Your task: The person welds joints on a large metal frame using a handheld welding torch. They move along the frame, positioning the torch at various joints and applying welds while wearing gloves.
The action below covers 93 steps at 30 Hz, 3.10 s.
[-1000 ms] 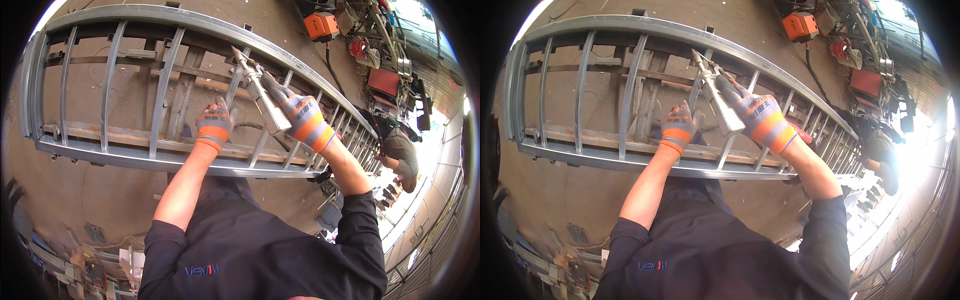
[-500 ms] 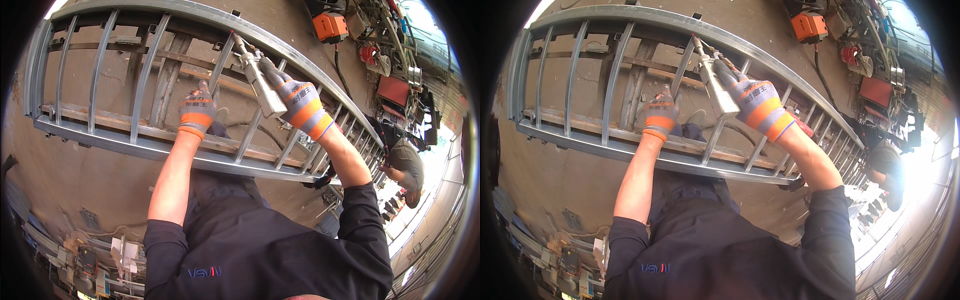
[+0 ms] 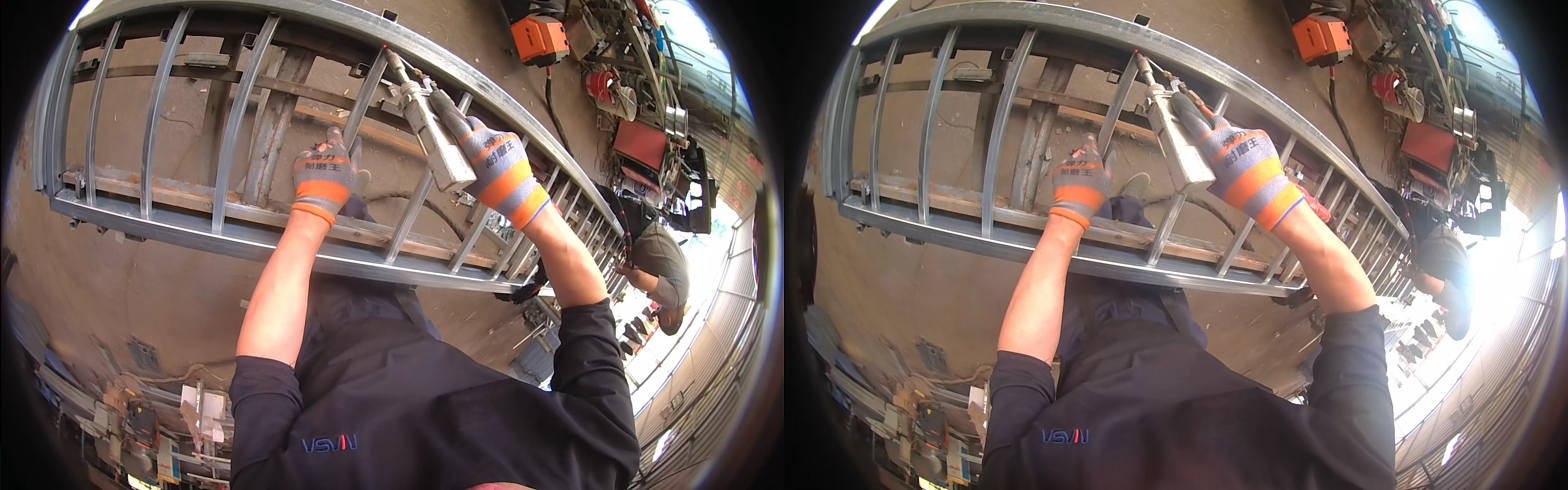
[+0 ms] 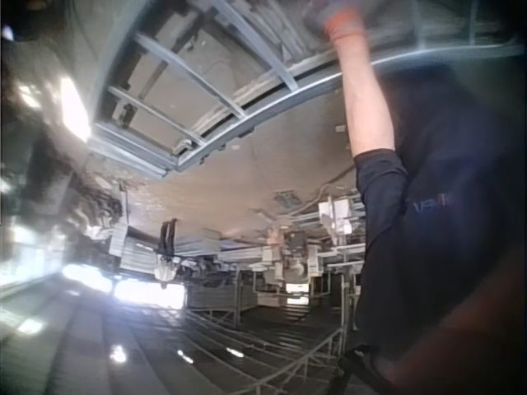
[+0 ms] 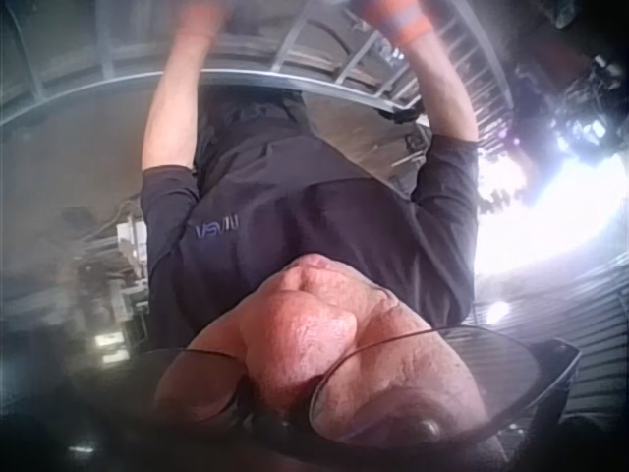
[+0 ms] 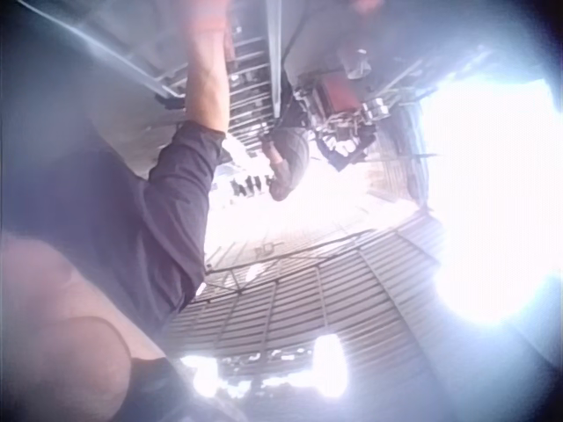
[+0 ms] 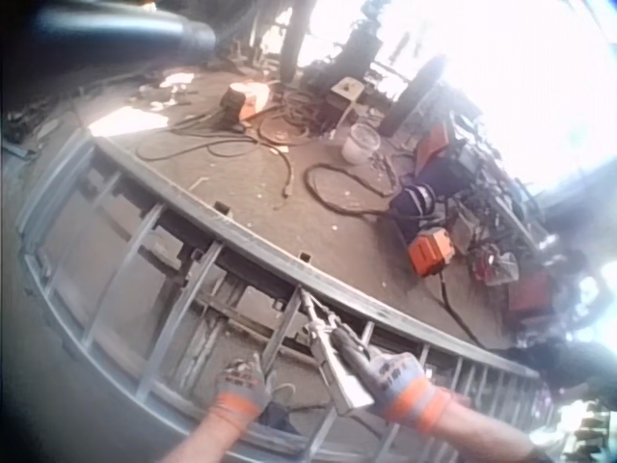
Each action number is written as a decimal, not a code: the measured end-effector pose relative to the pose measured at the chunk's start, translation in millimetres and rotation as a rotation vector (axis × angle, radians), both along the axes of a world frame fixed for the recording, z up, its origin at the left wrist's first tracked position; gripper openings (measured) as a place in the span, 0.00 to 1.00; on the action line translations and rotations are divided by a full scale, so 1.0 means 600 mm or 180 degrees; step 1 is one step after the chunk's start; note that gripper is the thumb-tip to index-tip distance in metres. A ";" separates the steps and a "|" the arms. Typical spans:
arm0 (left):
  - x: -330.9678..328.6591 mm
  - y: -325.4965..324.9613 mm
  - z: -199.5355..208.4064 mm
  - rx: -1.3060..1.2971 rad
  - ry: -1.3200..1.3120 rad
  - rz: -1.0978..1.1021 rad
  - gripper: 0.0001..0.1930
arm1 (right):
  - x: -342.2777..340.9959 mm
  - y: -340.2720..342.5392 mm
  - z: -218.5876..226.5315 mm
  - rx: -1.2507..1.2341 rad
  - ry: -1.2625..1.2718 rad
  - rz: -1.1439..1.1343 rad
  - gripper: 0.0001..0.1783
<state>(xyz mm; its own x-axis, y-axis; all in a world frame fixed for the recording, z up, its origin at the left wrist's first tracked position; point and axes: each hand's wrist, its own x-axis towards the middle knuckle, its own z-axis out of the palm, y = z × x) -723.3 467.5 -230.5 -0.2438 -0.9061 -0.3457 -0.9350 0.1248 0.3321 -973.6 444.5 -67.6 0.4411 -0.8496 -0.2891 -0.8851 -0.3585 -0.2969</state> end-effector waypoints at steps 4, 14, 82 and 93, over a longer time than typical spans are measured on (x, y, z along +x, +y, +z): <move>0.003 -0.002 -0.001 0.0226 -0.0048 -0.0078 0.28 | -0.002 0.004 -0.007 -0.0062 -0.0121 -0.0011 0.56; 0.002 0.008 -0.012 -0.0163 -0.0057 -0.0096 0.27 | 0.007 0.004 0.000 -0.0064 0.0056 -0.0091 0.56; -0.261 0.148 -0.034 -0.0423 0.0290 0.0213 0.20 | -0.251 0.129 0.008 0.0100 0.0430 0.0195 0.52; -0.261 0.149 -0.040 -0.0536 0.0451 0.0294 0.18 | -0.233 0.126 0.011 0.0128 0.0377 0.0048 0.58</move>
